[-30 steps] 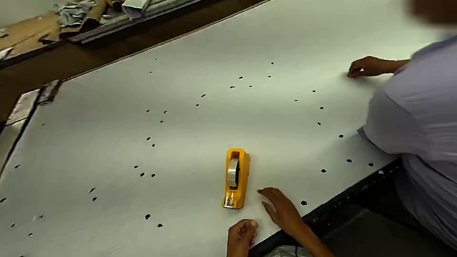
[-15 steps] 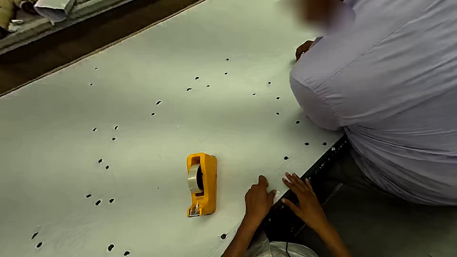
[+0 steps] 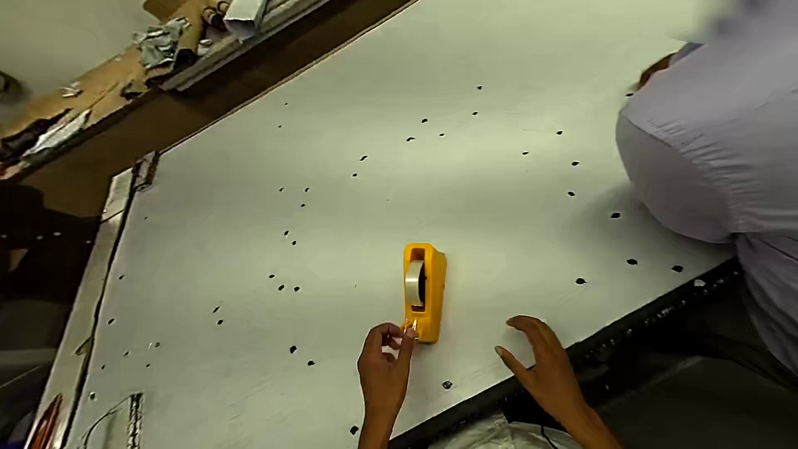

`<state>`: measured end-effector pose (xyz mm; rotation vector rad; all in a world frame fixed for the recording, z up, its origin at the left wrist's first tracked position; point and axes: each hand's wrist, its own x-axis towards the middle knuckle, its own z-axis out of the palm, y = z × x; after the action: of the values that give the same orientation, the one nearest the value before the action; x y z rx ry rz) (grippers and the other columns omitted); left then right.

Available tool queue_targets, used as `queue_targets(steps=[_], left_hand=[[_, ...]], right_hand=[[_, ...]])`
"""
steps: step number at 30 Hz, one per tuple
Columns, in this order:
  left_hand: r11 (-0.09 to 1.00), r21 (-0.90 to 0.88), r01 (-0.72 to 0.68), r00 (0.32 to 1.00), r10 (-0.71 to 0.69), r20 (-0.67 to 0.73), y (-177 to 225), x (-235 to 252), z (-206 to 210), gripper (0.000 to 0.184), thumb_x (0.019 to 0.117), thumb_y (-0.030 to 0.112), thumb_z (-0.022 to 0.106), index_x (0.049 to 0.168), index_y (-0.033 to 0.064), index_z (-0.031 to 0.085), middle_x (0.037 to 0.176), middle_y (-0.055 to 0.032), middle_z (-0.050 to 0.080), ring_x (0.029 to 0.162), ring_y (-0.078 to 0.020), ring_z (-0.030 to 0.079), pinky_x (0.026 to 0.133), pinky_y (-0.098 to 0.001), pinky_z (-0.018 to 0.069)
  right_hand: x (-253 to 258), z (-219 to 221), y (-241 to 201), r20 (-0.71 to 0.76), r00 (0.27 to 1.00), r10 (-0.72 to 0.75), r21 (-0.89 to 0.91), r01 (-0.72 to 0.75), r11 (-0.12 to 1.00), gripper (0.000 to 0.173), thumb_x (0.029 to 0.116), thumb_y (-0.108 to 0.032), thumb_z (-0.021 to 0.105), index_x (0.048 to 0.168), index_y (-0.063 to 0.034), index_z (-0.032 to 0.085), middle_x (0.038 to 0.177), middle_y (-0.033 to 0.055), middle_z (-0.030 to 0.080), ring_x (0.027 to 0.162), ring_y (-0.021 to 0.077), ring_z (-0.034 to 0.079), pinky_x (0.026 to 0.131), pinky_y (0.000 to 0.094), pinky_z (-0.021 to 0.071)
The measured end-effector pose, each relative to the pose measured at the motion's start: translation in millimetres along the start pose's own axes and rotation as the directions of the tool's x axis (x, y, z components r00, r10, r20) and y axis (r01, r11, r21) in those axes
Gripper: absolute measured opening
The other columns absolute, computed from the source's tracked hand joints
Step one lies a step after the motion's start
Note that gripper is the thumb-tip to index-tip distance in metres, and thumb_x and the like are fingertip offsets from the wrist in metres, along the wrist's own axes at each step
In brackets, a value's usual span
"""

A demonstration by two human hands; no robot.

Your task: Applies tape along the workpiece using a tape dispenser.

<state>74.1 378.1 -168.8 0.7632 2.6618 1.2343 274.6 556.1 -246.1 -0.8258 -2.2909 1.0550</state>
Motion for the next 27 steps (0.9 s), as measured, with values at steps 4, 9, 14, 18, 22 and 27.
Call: queue_targets(steps=[4, 9, 14, 18, 22, 27], left_hand=[[0.978, -0.027, 0.208, 0.955, -0.197, 0.220, -25.1, 27.8, 2.9, 0.041, 0.0974, 0.037, 0.063, 0.117, 0.0010, 0.070, 0.125, -0.0187, 0.062, 0.114, -0.0308, 0.061, 0.093, -0.0485, 0.0535], [0.898, -0.306, 0.317, 0.928, -0.227, 0.294, -23.5, 35.5, -0.4, 0.016, 0.0887, 0.019, 0.074, 0.092, 0.0028, 0.072, 0.124, -0.0155, 0.059, 0.117, -0.0219, 0.059, 0.086, -0.0344, 0.0565], [0.786, -0.487, 0.382, 0.915, -0.249, 0.316, -5.3, 12.5, -26.9, 0.013, 0.0927, 0.014, 0.067, 0.090, 0.0020, 0.070, 0.102, -0.0075, 0.067, 0.095, -0.0136, 0.064, 0.077, -0.0286, 0.0530], [0.733, -0.518, 0.441, 0.885, -0.261, 0.385, -28.4, -7.2, -15.9, 0.012, 0.0970, 0.008, 0.063, 0.094, -0.0023, 0.069, 0.079, -0.0069, 0.071, 0.074, -0.0141, 0.069, 0.072, -0.0270, 0.0574], [0.505, -0.625, 0.596, 0.803, -0.352, 0.481, -44.5, -10.3, 0.8, 0.015, 0.0993, 0.003, 0.060, 0.089, -0.0040, 0.068, 0.070, -0.0059, 0.065, 0.061, -0.0096, 0.060, 0.059, -0.0209, 0.0508], [0.219, -0.434, 0.874, 0.482, -0.501, 0.719, -45.0, -29.0, 22.1, 0.017, 0.1043, 0.006, 0.053, 0.092, -0.0001, 0.063, 0.066, -0.0013, 0.060, 0.047, -0.0043, 0.050, 0.042, -0.0173, 0.0431]], right_hand=[[28.5, 60.4, -57.5, 0.249, 0.964, -0.093, 0.056, 0.082, 0.995, 0.057, 0.0929, -0.051, 0.069, 0.131, -0.0082, 0.066, 0.124, 0.0108, 0.070, 0.112, 0.0302, 0.066, 0.098, 0.0538, 0.0515], [42.9, 105.0, -68.9, 0.176, 0.969, -0.174, -0.022, 0.181, 0.983, 0.032, 0.0915, -0.038, 0.072, 0.113, -0.0133, 0.074, 0.107, 0.0069, 0.072, 0.098, 0.0271, 0.069, 0.086, 0.0493, 0.0538], [37.8, 101.5, -71.6, 0.118, 0.981, -0.156, -0.123, 0.170, 0.978, 0.031, 0.0902, -0.041, 0.072, 0.109, -0.0157, 0.076, 0.100, 0.0011, 0.075, 0.091, 0.0215, 0.071, 0.085, 0.0493, 0.0536], [35.7, 102.9, -71.6, 0.090, 0.988, -0.124, -0.146, 0.136, 0.980, 0.032, 0.0887, -0.041, 0.074, 0.109, -0.0162, 0.076, 0.098, -0.0006, 0.074, 0.089, 0.0200, 0.070, 0.085, 0.0502, 0.0528], [31.4, 103.7, -68.8, 0.105, 0.987, -0.118, -0.091, 0.128, 0.988, 0.033, 0.0869, -0.037, 0.078, 0.111, -0.0143, 0.075, 0.095, 0.0000, 0.073, 0.087, 0.0198, 0.069, 0.085, 0.0504, 0.0522], [33.3, 76.8, -50.6, 0.340, 0.936, -0.085, 0.028, 0.081, 0.996, 0.036, 0.0976, -0.033, 0.067, 0.129, -0.0158, 0.069, 0.113, 0.0015, 0.073, 0.100, 0.0199, 0.068, 0.095, 0.0491, 0.0499]])
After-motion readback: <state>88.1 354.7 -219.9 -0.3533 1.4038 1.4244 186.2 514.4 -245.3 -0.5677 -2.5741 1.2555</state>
